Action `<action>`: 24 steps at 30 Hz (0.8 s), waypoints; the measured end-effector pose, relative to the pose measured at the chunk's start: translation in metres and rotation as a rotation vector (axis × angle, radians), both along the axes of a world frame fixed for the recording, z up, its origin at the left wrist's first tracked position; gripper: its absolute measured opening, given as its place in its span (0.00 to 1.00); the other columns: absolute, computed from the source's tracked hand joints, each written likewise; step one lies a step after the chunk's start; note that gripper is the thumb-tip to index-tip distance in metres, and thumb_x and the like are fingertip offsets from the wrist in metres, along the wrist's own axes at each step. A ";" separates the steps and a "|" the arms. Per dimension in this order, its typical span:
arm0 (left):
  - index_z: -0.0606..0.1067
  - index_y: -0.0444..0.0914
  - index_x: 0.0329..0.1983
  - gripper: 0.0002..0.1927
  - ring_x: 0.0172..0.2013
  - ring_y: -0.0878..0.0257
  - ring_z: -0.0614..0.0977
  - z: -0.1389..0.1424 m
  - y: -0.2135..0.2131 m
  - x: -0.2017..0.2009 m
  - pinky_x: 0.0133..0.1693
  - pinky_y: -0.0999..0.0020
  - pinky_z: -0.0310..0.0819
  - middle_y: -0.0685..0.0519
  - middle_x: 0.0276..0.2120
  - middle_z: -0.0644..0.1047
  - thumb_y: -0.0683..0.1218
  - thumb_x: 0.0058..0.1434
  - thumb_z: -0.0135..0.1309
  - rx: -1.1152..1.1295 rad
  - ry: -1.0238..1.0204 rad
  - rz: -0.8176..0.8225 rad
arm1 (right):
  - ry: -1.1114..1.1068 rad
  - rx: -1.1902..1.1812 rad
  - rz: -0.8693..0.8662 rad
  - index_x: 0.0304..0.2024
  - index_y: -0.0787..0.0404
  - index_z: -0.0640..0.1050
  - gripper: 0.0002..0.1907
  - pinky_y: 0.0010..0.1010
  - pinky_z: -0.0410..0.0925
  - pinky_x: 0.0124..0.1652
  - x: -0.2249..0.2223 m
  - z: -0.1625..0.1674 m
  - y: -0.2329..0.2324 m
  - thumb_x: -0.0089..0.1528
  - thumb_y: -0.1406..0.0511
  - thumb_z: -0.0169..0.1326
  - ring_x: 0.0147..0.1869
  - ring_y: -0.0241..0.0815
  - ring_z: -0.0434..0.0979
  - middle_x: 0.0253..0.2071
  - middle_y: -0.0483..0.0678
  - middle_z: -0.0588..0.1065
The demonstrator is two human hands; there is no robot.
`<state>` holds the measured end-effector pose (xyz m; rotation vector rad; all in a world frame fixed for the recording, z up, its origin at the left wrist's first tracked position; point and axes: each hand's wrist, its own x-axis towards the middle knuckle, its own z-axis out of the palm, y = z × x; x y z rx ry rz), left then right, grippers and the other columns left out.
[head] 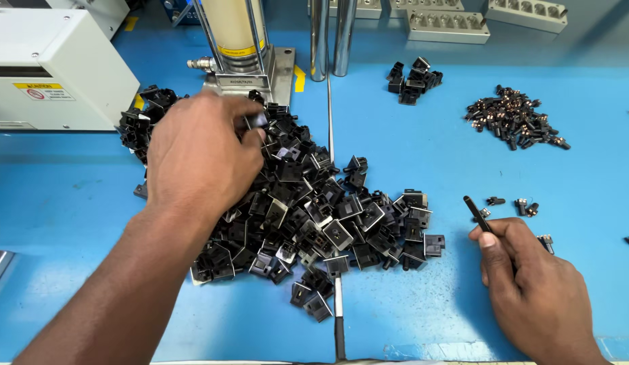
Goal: The person picks black connector housings from a pile on a blue workbench, fits small copper contact pieces into them by hand, and places the completed pieces into a growing group on the bench, occasionally using tweezers to handle the small contacts.
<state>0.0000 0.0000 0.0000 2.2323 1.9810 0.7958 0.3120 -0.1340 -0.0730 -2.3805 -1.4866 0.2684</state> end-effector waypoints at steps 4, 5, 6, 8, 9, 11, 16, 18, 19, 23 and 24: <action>0.84 0.44 0.48 0.15 0.46 0.45 0.80 0.005 -0.007 0.000 0.53 0.51 0.73 0.45 0.41 0.83 0.50 0.59 0.62 -0.038 -0.025 -0.033 | 0.405 0.200 0.094 0.51 0.56 0.75 0.12 0.40 0.64 0.24 0.013 -0.001 0.009 0.72 0.57 0.47 0.25 0.45 0.70 0.27 0.46 0.77; 0.84 0.44 0.48 0.15 0.47 0.44 0.80 0.007 -0.011 0.001 0.53 0.50 0.73 0.44 0.43 0.83 0.51 0.59 0.63 -0.002 -0.021 -0.024 | 0.248 0.155 0.059 0.51 0.57 0.76 0.14 0.41 0.65 0.25 0.015 -0.001 0.016 0.72 0.56 0.48 0.26 0.47 0.72 0.26 0.49 0.76; 0.85 0.45 0.48 0.15 0.48 0.44 0.80 0.010 -0.017 0.005 0.54 0.49 0.72 0.44 0.44 0.82 0.53 0.59 0.64 0.033 -0.016 -0.017 | 0.093 0.111 0.023 0.50 0.59 0.78 0.16 0.42 0.67 0.27 0.024 0.004 0.030 0.72 0.54 0.50 0.27 0.49 0.74 0.26 0.52 0.76; 0.85 0.46 0.47 0.15 0.47 0.45 0.81 0.017 -0.028 0.016 0.53 0.49 0.72 0.43 0.45 0.81 0.54 0.59 0.64 0.029 -0.095 0.010 | -0.137 0.165 0.119 0.51 0.58 0.81 0.18 0.43 0.68 0.32 0.040 0.018 0.072 0.71 0.52 0.54 0.32 0.51 0.77 0.30 0.53 0.77; 0.85 0.47 0.47 0.14 0.45 0.47 0.82 0.021 -0.034 0.021 0.52 0.50 0.73 0.43 0.45 0.81 0.53 0.59 0.63 0.004 -0.163 0.029 | -0.193 0.280 0.248 0.51 0.56 0.83 0.17 0.44 0.69 0.36 0.042 0.020 0.096 0.71 0.52 0.56 0.35 0.52 0.78 0.35 0.51 0.79; 0.84 0.49 0.47 0.12 0.43 0.50 0.82 0.032 -0.048 0.034 0.52 0.52 0.74 0.45 0.44 0.81 0.52 0.60 0.61 -0.096 -0.261 0.098 | -0.138 0.270 0.313 0.53 0.51 0.83 0.18 0.46 0.72 0.37 0.039 0.024 0.150 0.64 0.55 0.59 0.33 0.53 0.81 0.37 0.49 0.81; 0.85 0.44 0.44 0.11 0.40 0.56 0.85 0.043 -0.094 0.072 0.44 0.57 0.78 0.50 0.42 0.84 0.50 0.60 0.61 0.008 -0.487 0.108 | -0.356 -0.045 0.361 0.60 0.41 0.78 0.22 0.50 0.72 0.46 0.019 0.024 0.245 0.64 0.50 0.60 0.50 0.54 0.79 0.46 0.52 0.77; 0.84 0.43 0.44 0.11 0.40 0.60 0.84 0.044 -0.111 0.083 0.44 0.61 0.79 0.52 0.40 0.85 0.50 0.61 0.60 -0.052 -0.574 0.138 | -0.416 0.112 0.518 0.58 0.42 0.81 0.20 0.53 0.72 0.46 0.025 0.019 0.249 0.63 0.51 0.61 0.51 0.56 0.78 0.48 0.52 0.76; 0.84 0.43 0.43 0.11 0.39 0.62 0.84 0.045 -0.118 0.091 0.44 0.63 0.79 0.53 0.39 0.85 0.50 0.61 0.59 -0.083 -0.620 0.152 | -0.442 0.192 0.594 0.56 0.42 0.82 0.20 0.54 0.72 0.46 0.030 0.016 0.251 0.62 0.51 0.62 0.52 0.57 0.78 0.50 0.52 0.76; 0.83 0.42 0.51 0.16 0.39 0.66 0.87 0.034 -0.132 0.117 0.40 0.66 0.84 0.53 0.37 0.85 0.51 0.63 0.58 -0.292 -0.836 0.165 | -0.249 0.214 0.685 0.52 0.50 0.83 0.19 0.48 0.71 0.42 0.045 0.023 0.239 0.62 0.53 0.65 0.44 0.50 0.77 0.47 0.49 0.79; 0.81 0.39 0.54 0.18 0.39 0.66 0.88 0.032 -0.129 0.122 0.40 0.66 0.85 0.52 0.38 0.85 0.51 0.63 0.59 -0.287 -0.918 0.100 | -0.111 0.166 0.660 0.52 0.51 0.82 0.18 0.45 0.70 0.38 0.045 0.035 0.228 0.62 0.54 0.65 0.39 0.46 0.77 0.45 0.47 0.80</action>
